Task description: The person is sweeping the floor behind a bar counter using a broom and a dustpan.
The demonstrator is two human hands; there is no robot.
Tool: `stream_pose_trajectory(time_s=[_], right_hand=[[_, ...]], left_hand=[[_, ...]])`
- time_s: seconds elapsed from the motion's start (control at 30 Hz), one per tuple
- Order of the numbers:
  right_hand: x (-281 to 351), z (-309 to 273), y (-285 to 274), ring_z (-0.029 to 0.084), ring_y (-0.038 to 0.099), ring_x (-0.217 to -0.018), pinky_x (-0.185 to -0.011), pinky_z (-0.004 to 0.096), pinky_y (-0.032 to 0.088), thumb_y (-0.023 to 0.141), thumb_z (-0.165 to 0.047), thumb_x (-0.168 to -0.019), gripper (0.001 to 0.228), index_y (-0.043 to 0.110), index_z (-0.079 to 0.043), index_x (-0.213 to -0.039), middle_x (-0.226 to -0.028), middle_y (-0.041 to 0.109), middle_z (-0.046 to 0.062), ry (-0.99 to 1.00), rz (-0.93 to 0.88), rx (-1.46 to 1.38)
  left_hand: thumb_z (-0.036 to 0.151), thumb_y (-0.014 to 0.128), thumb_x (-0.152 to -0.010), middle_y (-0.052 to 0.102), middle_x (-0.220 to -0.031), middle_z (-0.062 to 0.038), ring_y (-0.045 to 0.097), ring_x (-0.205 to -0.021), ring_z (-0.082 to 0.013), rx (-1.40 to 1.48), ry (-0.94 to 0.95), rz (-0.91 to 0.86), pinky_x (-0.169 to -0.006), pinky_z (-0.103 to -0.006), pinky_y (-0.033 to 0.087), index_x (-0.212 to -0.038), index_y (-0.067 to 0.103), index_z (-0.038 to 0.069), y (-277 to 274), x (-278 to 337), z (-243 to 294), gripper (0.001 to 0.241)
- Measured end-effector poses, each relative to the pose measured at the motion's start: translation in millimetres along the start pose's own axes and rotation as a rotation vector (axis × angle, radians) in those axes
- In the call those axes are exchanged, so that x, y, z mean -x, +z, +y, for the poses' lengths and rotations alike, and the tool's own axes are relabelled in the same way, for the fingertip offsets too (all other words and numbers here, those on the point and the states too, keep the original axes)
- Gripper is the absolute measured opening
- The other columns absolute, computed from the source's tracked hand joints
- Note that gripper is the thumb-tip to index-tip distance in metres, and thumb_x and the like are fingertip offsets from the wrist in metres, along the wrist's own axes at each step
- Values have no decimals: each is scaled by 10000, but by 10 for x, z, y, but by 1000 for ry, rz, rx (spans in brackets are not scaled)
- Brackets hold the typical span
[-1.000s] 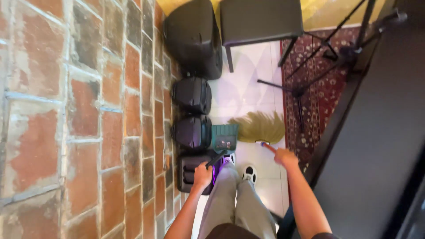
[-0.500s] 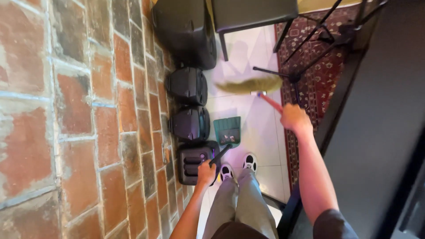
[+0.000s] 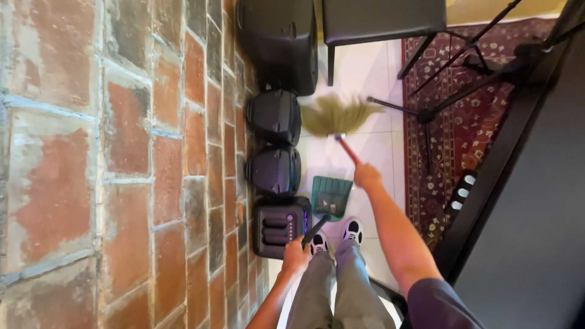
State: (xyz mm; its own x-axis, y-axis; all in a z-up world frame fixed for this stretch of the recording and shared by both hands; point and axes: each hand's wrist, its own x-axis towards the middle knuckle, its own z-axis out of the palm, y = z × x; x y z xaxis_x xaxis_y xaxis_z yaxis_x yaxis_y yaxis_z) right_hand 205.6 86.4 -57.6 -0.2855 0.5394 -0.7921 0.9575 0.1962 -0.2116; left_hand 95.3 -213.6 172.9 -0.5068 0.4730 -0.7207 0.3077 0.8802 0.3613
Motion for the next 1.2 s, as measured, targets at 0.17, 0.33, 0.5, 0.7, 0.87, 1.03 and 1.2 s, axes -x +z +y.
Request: stream_pose_trajectory(time_s=[0.17, 0.33, 0.5, 0.7, 0.87, 1.03, 1.2], right_hand=[[634, 363, 248, 376, 665, -1239, -995, 509, 572, 505, -164, -1000, 356, 687, -101, -1300, -1332, 684, 172, 26, -113, 114], [1227, 836, 87, 368, 646, -1257, -997, 519, 565, 503, -124, -1007, 427, 576, -184, -1423, -1342, 663, 153, 140, -225, 160], [1699, 1027, -219, 267, 779, -1063, -901, 434, 628, 591, -39, -950, 435, 651, -130, -1370, -1272, 741, 113, 272, -386, 103], [2279, 717, -1141, 262, 783, -909, -754, 353, 619, 649, -463, -1009, 511, 719, -3, -1221, -1116, 778, 171, 264, -435, 100], [2006, 1147, -1355, 334, 756, -1044, -885, 428, 617, 633, -180, -984, 312, 680, -19, -1246, -1196, 743, 224, 159, -327, 247], [2577, 741, -2169, 441, 619, -1271, -1055, 504, 525, 607, -225, -990, 384, 648, -22, -1313, -1355, 634, 280, 198, -145, 195], [2226, 964, -1853, 418, 601, -1317, -1096, 520, 505, 608, -227, -960, 446, 655, -234, -1404, -1430, 624, 199, 298, -11, 56]], left_hand=[[202, 648, -920, 713, -924, -301, 692, -954, -470, -43, 34, -22, -845, -532, 552, -1135, 689, 36, -14, 36, 30, 275], [198, 632, -928, 732, -923, -266, 719, -930, -442, -19, 28, -58, -830, -503, 576, -1116, 699, 34, 80, 41, -59, 258], [167, 582, -930, 717, -1021, -282, 695, -1010, -437, -13, 57, -144, -873, -493, 560, -1242, 670, 22, -107, 201, 187, 355], [192, 631, -937, 707, -1042, -289, 682, -1024, -457, -97, 146, -109, -899, -507, 551, -1236, 649, 8, -63, 212, -61, 351], [188, 606, -923, 720, -972, -295, 678, -969, -473, -70, 122, -143, -875, -524, 541, -1280, 649, 79, -186, 271, -75, 375], [254, 623, -959, 713, -925, -319, 686, -933, -487, -68, 68, -140, -850, -531, 548, -1185, 692, 43, -284, 385, -105, 317], [246, 643, -926, 679, -998, -341, 673, -967, -496, -27, 106, 3, -849, -536, 542, -1289, 640, 20, -373, 410, -179, 428]])
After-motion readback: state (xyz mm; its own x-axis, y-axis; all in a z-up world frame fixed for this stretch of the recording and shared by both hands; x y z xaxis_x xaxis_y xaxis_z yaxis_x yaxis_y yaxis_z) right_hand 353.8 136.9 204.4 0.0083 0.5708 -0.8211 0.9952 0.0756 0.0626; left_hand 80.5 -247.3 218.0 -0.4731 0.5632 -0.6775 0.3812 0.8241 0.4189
